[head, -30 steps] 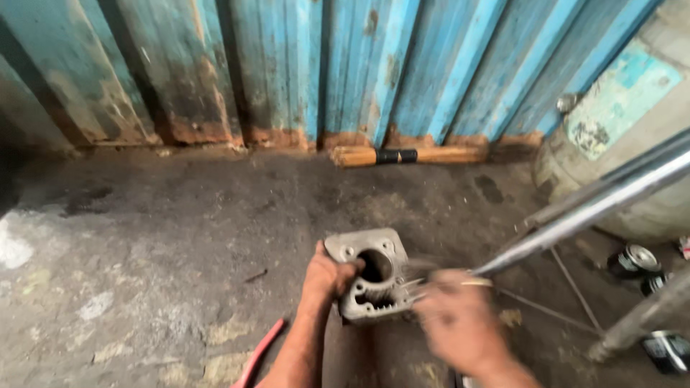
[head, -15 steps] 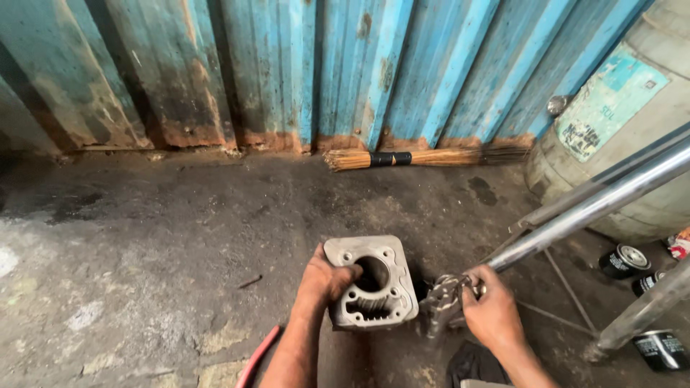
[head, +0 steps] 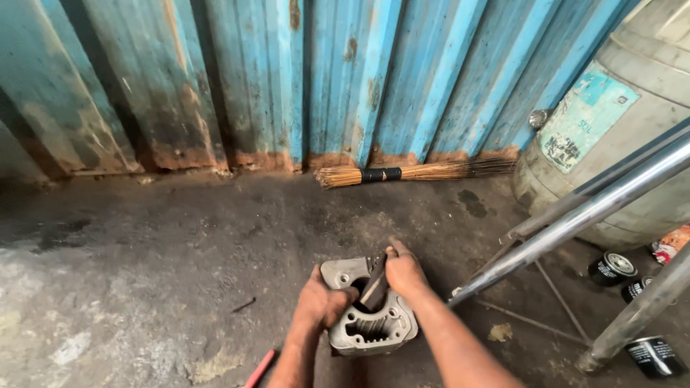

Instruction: The person cleans a metal engine cylinder head using a metal scraper and a cloth. They scrape the exterior fins and interior surfaces, then wipe the part with a cloth to remove debris.

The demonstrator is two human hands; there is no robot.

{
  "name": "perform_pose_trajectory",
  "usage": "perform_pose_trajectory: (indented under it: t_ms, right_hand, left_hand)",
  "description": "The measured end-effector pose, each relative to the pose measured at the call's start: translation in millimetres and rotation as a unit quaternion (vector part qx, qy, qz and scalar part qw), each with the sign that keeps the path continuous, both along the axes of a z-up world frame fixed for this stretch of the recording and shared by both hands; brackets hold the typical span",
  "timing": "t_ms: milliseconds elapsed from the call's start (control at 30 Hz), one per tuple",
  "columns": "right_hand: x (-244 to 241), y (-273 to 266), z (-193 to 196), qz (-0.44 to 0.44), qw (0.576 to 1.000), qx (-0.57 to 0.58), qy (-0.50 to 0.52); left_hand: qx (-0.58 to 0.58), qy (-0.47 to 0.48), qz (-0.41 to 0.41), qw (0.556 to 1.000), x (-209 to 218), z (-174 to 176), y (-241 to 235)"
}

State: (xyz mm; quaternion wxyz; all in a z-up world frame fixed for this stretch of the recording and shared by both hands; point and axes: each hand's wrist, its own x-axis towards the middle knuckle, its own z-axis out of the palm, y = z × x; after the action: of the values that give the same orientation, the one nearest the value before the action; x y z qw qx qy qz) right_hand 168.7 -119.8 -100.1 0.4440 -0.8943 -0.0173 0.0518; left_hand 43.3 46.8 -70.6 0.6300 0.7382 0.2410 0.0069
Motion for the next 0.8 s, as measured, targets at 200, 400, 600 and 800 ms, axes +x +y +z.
perform_pose_trajectory:
  t_ms: [200,400,600,800]
  right_hand:
    - [-94,-59,16,0.075,0.991,-0.05,0.098]
    - [-144,-103,3,0.065,0.979,0.177,0.078]
    - [-126,-135,30,0.064,0.963,0.17,-0.199]
    - [-120,-175,142,-0.073,0.918,0.359,-0.149]
  left_hand:
    - [0.099,0.086,0.061,0.99,-20,21,-8]
    - [0.118,0.096,0.031,0.988,-37,10,-29]
    - [-0.224,0.018,0.114,0.968,-58,-39,-21]
    - [-0.525,-0.056,0.038,0.848,-49,-31,-37]
